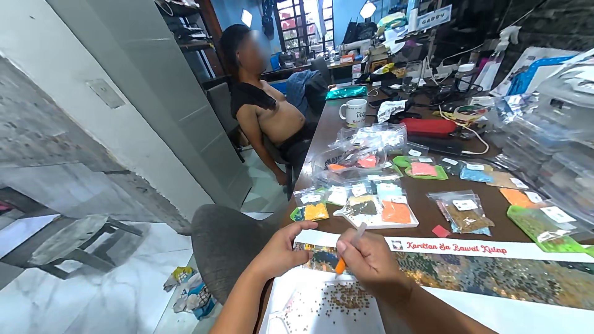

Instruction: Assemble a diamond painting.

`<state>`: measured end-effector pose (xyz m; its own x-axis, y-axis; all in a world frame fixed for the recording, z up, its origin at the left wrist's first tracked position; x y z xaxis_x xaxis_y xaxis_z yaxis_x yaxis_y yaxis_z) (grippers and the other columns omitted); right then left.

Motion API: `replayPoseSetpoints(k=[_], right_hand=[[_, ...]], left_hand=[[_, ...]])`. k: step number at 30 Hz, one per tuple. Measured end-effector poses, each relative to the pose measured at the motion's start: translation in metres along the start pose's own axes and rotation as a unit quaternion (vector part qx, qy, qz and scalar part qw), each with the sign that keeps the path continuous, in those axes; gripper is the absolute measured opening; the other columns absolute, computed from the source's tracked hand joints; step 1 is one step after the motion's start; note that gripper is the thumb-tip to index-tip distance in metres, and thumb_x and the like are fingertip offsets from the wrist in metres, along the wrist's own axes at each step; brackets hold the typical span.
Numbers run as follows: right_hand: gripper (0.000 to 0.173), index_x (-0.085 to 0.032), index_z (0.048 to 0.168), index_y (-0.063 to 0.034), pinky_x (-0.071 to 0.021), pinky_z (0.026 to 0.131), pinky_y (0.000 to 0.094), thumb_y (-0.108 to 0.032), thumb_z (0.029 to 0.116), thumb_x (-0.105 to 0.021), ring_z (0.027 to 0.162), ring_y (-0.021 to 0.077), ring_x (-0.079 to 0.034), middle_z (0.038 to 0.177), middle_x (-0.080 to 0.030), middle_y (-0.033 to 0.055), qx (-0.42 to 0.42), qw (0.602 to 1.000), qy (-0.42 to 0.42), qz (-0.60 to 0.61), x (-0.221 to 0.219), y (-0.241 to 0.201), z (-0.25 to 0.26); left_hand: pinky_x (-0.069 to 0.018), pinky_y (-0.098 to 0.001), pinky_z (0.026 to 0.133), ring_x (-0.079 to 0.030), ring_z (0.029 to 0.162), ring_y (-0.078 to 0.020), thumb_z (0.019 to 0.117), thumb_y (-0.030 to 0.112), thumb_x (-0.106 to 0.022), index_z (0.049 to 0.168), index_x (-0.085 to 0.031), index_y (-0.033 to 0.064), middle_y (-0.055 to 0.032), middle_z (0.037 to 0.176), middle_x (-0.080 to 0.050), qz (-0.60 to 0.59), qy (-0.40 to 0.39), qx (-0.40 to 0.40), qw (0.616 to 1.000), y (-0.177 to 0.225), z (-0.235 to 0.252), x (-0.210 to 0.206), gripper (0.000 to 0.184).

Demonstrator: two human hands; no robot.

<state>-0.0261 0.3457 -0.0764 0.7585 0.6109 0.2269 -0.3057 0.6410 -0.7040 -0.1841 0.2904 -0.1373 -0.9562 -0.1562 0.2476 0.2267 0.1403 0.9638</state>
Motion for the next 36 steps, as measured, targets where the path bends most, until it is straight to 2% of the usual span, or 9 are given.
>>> replayPoseSetpoints(k=[6,15,23,36], right_hand=[[0.041,-0.056,0.071,-0.0065,-0.0435,0.054,0.0252,-0.025,0.1054,-0.043,0.055,0.0093,-0.054,0.058,-0.053,0.0035,0.053,0.996,-0.039,-0.055,-0.010,-0.008,-0.005],[0.040,-0.055,0.071,-0.0064,-0.0416,0.052,0.0239,-0.024,0.1054,-0.044,0.055,0.0088,-0.052,0.058,-0.051,0.0035,0.068,0.995,-0.050,-0.054,-0.015,-0.011,-0.005],[0.041,-0.057,0.072,-0.0060,-0.0451,0.055,0.0250,-0.024,0.1058,-0.044,0.057,0.0096,-0.056,0.060,-0.055,0.0041,0.065,0.994,-0.059,-0.062,-0.017,-0.010,-0.006],[0.040,-0.058,0.072,-0.0056,-0.0424,0.053,0.0239,-0.025,0.1051,-0.044,0.055,0.0083,-0.052,0.058,-0.052,0.0032,0.046,0.995,-0.062,-0.068,-0.017,-0.008,-0.005]], left_hand=[[-0.0589,-0.0293,0.092,-0.070,0.104,-0.0111,0.0827,-0.001,-0.071,0.137,-0.056,0.0053,-0.0053,0.123,-0.069,0.000,-0.003,-0.012,1.000,0.001,0.001,0.000,0.057],[-0.0597,-0.0301,0.090,-0.071,0.102,-0.0124,0.0826,-0.001,-0.072,0.137,-0.057,0.0067,-0.0065,0.121,-0.070,-0.006,-0.003,-0.011,1.000,-0.001,0.002,0.001,0.058],[-0.0592,-0.0302,0.090,-0.071,0.102,-0.0116,0.0825,0.000,-0.072,0.138,-0.057,0.0076,-0.0060,0.121,-0.070,0.015,0.000,-0.012,1.000,0.000,0.001,0.002,0.058],[-0.0593,-0.0294,0.089,-0.071,0.100,-0.0119,0.0822,-0.003,-0.072,0.137,-0.058,0.0086,-0.0058,0.119,-0.071,-0.003,0.003,0.000,1.000,-0.001,0.001,0.002,0.057]])
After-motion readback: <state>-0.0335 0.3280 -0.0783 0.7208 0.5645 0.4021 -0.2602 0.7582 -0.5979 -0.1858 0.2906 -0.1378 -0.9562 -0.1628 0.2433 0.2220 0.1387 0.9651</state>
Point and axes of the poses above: each hand's wrist, its own z-axis towards the middle knuckle, its own x-axis out of the back of the hand, y = z × x, the point moved 10 cm from there along z, towards the middle knuckle
